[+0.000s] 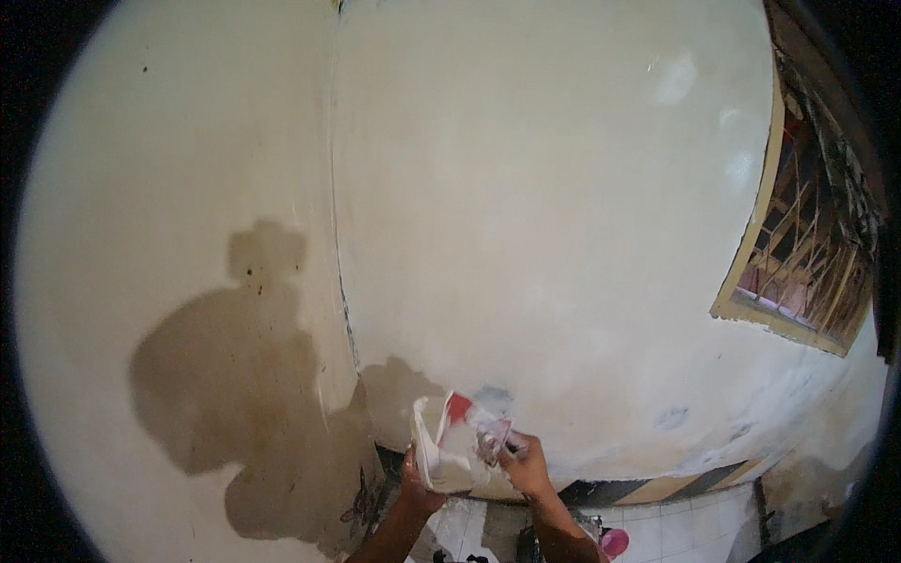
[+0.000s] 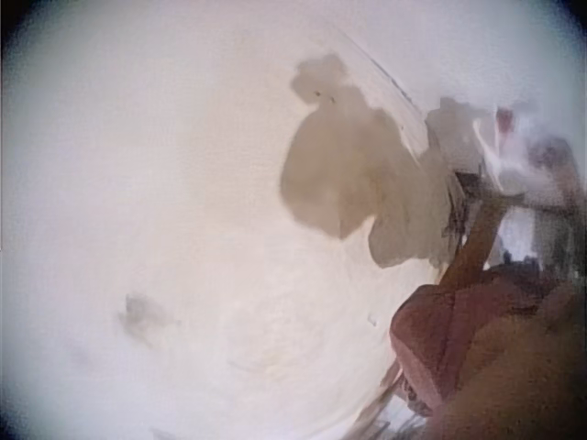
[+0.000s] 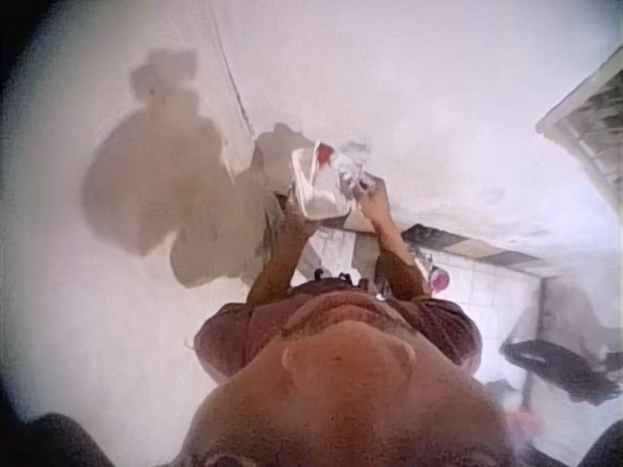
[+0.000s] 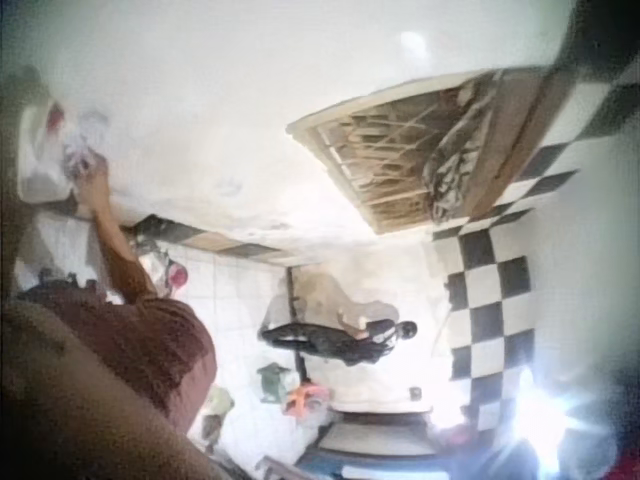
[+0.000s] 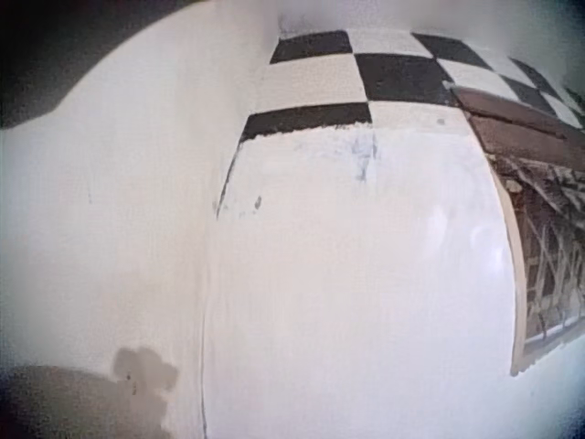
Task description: The person patches a wall by applying a white compound from a container onto wall defects using a putty knife.
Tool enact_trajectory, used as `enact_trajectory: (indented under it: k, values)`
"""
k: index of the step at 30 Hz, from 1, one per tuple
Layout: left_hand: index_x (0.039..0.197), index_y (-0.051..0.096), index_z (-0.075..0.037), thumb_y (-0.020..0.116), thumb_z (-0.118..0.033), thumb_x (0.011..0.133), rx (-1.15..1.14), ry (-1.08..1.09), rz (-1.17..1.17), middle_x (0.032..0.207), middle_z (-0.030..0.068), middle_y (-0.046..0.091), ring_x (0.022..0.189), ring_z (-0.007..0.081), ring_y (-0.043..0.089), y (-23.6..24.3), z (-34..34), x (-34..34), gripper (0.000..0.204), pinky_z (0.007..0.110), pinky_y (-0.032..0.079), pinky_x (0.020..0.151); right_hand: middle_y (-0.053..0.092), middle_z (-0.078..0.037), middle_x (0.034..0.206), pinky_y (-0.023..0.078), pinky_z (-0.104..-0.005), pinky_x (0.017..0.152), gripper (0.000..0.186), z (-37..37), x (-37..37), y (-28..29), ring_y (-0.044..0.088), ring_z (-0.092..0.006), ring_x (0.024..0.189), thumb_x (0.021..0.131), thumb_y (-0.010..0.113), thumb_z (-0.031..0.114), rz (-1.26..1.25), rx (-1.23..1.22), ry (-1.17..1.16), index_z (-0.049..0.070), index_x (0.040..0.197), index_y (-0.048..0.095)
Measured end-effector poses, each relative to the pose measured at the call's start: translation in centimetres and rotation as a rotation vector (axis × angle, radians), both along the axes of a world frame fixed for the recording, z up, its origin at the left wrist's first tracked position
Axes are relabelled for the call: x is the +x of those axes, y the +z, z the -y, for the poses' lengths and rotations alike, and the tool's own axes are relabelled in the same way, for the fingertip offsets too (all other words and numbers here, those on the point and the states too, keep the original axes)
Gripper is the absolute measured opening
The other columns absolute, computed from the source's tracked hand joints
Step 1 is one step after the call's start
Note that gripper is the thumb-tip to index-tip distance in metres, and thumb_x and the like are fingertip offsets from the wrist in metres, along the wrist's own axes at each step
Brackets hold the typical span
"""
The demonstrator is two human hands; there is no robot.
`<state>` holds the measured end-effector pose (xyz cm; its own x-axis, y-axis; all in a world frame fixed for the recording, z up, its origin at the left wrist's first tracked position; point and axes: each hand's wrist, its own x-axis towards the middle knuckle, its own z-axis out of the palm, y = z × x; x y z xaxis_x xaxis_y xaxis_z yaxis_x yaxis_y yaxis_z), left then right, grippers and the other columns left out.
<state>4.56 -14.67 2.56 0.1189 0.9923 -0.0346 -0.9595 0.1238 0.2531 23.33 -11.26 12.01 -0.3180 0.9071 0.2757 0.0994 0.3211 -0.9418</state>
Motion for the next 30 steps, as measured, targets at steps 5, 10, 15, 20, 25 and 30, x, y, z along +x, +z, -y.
enact_trajectory:
  k: [5, 10, 15, 20, 25, 30]
  values:
    - [0.132, 0.050, -0.010, 0.064, -0.043, 0.083, 0.005, 0.116, -0.297, 0.131, 0.0124, 0.052, 0.122, 0.0369, 0.047, 1.6, 1.0, -0.4, 0.061, 0.054, 0.031, 0.109, 0.072, -0.008, 0.091, 0.051, -0.0316, 0.076, 0.029, 0.2, -0.4, -0.6, 0.060, -0.0106, 0.082, 0.090, 0.063, 0.019, 0.202, -0.003, -0.081, 0.000, 0.111, 0.067]
    - [0.135, 0.049, -0.014, 0.034, -0.055, 0.092, -0.036, 0.003, -0.051, 0.127, 0.0100, 0.058, 0.117, 0.0354, 0.055, 3.4, 2.4, 0.1, 0.061, 0.056, 0.041, 0.102, 0.066, -0.005, 0.083, 0.047, -0.0276, 0.062, 0.020, 0.1, -0.3, -1.3, 0.057, -0.0120, 0.068, 0.091, 0.062, 0.013, -0.296, -0.222, -0.007, -0.003, 0.103, 0.067]
    - [0.135, 0.048, -0.014, 0.034, -0.055, 0.092, 0.014, 0.016, -0.060, 0.128, 0.0102, 0.057, 0.118, 0.0356, 0.054, 3.8, 2.4, -0.6, 0.061, 0.057, 0.040, 0.102, 0.067, -0.012, 0.098, 0.055, -0.0346, 0.069, 0.027, -0.7, 0.4, -2.7, 0.067, -0.0231, 0.081, 0.092, 0.057, 0.010, -0.726, -0.515, 0.142, -0.005, 0.115, 0.060]
    - [0.136, 0.047, -0.014, 0.034, -0.055, 0.092, 0.031, -0.003, -0.086, 0.129, 0.0103, 0.056, 0.119, 0.0357, 0.054, 4.1, 1.7, -0.7, 0.061, 0.057, 0.040, 0.103, 0.065, -0.014, 0.108, 0.058, -0.0377, 0.072, 0.033, -1.3, 0.6, -4.3, 0.067, -0.0247, 0.090, 0.093, 0.059, 0.012, -0.814, -0.647, 0.260, -0.006, 0.120, 0.055]
    - [0.137, 0.046, -0.015, 0.034, -0.056, 0.093, 0.046, -0.014, -0.101, 0.131, 0.0105, 0.055, 0.120, 0.0359, 0.053, 4.4, 1.7, -0.9, 0.062, 0.057, 0.039, 0.103, 0.065, -0.011, 0.105, 0.056, -0.0344, 0.071, 0.034, -1.1, 0.6, -5.1, 0.065, -0.0217, 0.087, 0.090, 0.058, 0.011, -0.793, -0.631, 0.208, -0.005, 0.120, 0.055]
    - [0.138, 0.045, -0.015, 0.034, -0.056, 0.093, 0.052, -0.035, -0.112, 0.132, 0.0107, 0.054, 0.121, 0.0361, 0.052, 4.4, 1.6, -0.9, 0.062, 0.058, 0.039, 0.103, 0.066, -0.012, 0.101, 0.055, -0.0305, 0.064, 0.031, -1.2, 0.9, -6.1, 0.067, -0.0198, 0.083, 0.090, 0.061, 0.007, -0.850, -0.703, 0.172, -0.006, 0.117, 0.056]
